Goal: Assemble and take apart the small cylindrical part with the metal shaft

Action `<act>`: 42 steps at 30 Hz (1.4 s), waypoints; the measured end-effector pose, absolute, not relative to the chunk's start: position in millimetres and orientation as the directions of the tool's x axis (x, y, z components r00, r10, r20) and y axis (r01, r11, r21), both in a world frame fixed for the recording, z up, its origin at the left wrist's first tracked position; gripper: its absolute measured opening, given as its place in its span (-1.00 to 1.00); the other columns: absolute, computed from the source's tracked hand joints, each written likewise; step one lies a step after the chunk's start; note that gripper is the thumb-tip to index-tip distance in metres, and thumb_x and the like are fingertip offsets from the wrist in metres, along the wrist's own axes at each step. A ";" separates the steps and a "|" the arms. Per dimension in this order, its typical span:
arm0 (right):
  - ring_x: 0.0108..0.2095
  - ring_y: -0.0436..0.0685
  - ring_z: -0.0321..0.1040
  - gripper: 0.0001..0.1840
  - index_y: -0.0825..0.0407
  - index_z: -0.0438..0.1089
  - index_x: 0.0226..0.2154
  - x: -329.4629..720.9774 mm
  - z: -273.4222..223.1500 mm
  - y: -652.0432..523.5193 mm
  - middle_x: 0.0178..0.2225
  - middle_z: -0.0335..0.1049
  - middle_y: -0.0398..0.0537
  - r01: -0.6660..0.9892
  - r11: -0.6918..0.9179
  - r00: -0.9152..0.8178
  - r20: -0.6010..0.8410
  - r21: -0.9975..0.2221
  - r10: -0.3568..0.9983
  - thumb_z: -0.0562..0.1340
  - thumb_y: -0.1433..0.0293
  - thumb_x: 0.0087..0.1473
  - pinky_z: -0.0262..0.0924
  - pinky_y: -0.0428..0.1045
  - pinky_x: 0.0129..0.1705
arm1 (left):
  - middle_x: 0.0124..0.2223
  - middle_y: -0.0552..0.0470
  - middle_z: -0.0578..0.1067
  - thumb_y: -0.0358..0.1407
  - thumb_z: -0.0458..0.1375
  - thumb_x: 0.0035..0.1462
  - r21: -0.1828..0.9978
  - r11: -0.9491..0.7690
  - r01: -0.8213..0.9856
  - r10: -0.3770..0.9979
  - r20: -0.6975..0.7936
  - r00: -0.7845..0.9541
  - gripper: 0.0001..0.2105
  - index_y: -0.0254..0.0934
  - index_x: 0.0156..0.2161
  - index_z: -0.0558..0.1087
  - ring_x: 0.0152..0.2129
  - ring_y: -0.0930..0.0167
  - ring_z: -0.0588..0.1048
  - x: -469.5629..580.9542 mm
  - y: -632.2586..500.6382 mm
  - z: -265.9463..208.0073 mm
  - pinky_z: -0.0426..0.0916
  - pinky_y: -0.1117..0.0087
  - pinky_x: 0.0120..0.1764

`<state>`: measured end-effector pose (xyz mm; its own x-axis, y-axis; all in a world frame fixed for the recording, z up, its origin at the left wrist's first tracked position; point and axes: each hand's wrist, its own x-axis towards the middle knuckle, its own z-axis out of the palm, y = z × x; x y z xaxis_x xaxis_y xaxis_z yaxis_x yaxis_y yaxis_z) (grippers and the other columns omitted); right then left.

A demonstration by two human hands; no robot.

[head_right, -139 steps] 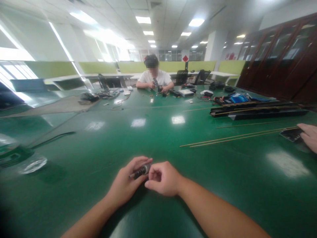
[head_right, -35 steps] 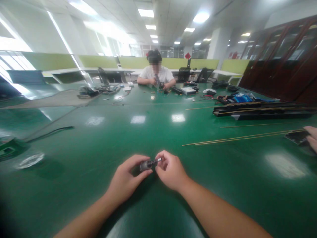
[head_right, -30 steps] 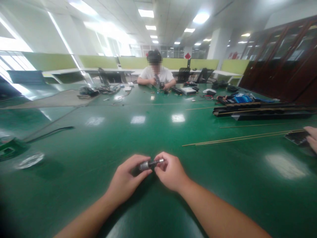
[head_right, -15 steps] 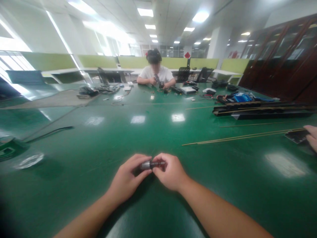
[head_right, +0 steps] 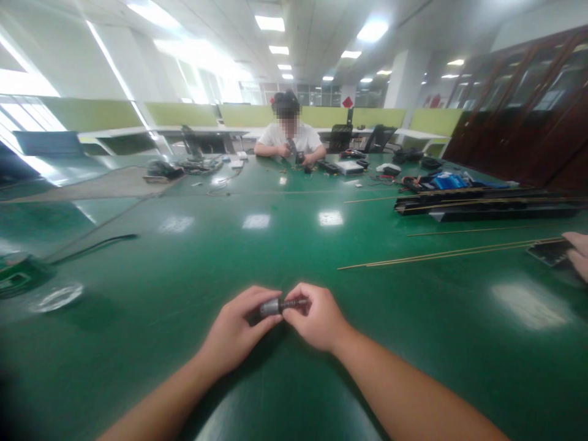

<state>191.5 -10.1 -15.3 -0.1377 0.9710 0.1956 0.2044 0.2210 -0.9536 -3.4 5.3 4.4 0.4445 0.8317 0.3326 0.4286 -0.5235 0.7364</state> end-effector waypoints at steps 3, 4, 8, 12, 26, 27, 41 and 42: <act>-0.41 0.07 0.41 -0.93 0.07 0.44 -0.38 192.1 -15.2 -10.1 -0.41 0.48 -0.10 0.211 0.207 -0.137 0.181 -0.955 0.974 0.30 0.44 -0.02 0.30 -0.05 -0.29 | -0.15 -0.02 0.53 -0.25 0.25 0.14 0.737 -0.518 0.434 0.838 0.333 0.433 -0.77 -0.16 -0.07 0.54 -0.21 0.33 0.49 -4.2 4.8 5.5 0.38 0.33 -0.14; -0.41 0.07 0.41 -0.93 0.07 0.43 -0.38 192.1 -15.1 -10.0 -0.41 0.48 -0.10 0.212 0.203 -0.136 0.177 -0.956 0.975 0.30 0.43 -0.02 0.29 -0.06 -0.30 | -0.15 -0.02 0.53 -0.25 0.25 0.14 0.740 -0.516 0.432 0.840 0.337 0.426 -0.76 -0.17 -0.07 0.53 -0.21 0.33 0.49 -4.1 4.6 5.7 0.38 0.32 -0.13; -0.46 0.05 0.37 -0.93 0.06 0.42 -0.38 191.3 -15.2 -9.7 -0.46 0.45 -0.14 0.186 0.161 -0.126 0.139 -0.969 0.982 0.30 0.40 0.00 0.25 -0.08 -0.37 | -0.13 -0.03 0.53 -0.25 0.24 0.13 0.774 -0.479 0.413 0.861 0.323 0.394 -0.74 -0.18 -0.05 0.51 -0.20 0.32 0.49 -2.9 4.5 5.3 0.41 0.33 -0.14; -0.49 0.03 0.35 -0.91 0.06 0.41 -0.37 190.7 -16.2 -9.2 -0.49 0.42 -0.16 0.164 0.121 -0.114 0.103 -0.979 0.988 0.29 0.38 0.03 0.23 -0.08 -0.40 | -0.11 -0.02 0.52 -0.27 0.24 0.12 0.796 -0.450 0.405 0.878 0.311 0.365 -0.75 -0.16 -0.06 0.51 -0.19 0.33 0.49 -2.4 5.4 3.6 0.44 0.34 -0.14; -0.53 0.01 0.32 -0.90 0.05 0.37 -0.34 189.8 -22.1 -5.8 -0.51 0.38 -0.19 0.132 0.104 -0.081 0.094 -0.986 0.992 0.26 0.36 0.06 0.19 -0.09 -0.45 | -0.05 -0.04 0.48 -0.27 0.20 0.16 0.846 -0.391 0.361 0.906 0.283 0.316 -0.72 -0.18 0.00 0.46 -0.11 0.32 0.48 -2.9 8.0 -0.4 0.44 0.26 -0.03; -0.53 0.01 0.32 -0.91 0.05 0.37 -0.34 189.6 -22.1 -5.9 -0.51 0.38 -0.18 0.128 0.100 -0.077 0.091 -0.987 0.993 0.26 0.36 0.06 0.19 -0.09 -0.46 | -0.04 -0.04 0.48 -0.26 0.20 0.16 0.846 -0.388 0.365 0.907 0.282 0.312 -0.71 -0.19 0.00 0.46 -0.10 0.31 0.48 -2.9 8.1 -0.3 0.44 0.25 -0.03; -0.59 -0.01 0.31 -0.60 0.07 0.33 -0.47 192.4 -22.1 -4.8 -0.54 0.37 -0.14 0.082 0.128 -0.032 0.126 -0.988 0.992 0.13 0.14 0.26 0.18 -0.10 -0.47 | -0.04 -0.03 0.51 -0.19 0.21 0.16 0.855 -0.355 0.379 0.926 0.266 0.268 -0.70 -0.20 -0.02 0.47 -0.12 0.30 0.51 -6.5 11.3 0.6 0.42 0.27 -0.03; -0.61 -0.01 0.30 -0.55 0.07 0.32 -0.49 192.7 -22.4 -4.1 -0.56 0.36 -0.14 0.039 0.120 -0.014 0.119 -0.992 0.993 0.10 0.10 0.27 0.17 -0.09 -0.50 | -0.06 -0.02 0.52 -0.16 0.22 0.15 0.853 -0.342 0.394 0.933 0.259 0.249 -0.70 -0.20 -0.03 0.48 -0.16 0.31 0.51 -6.9 12.0 1.2 0.42 0.28 -0.06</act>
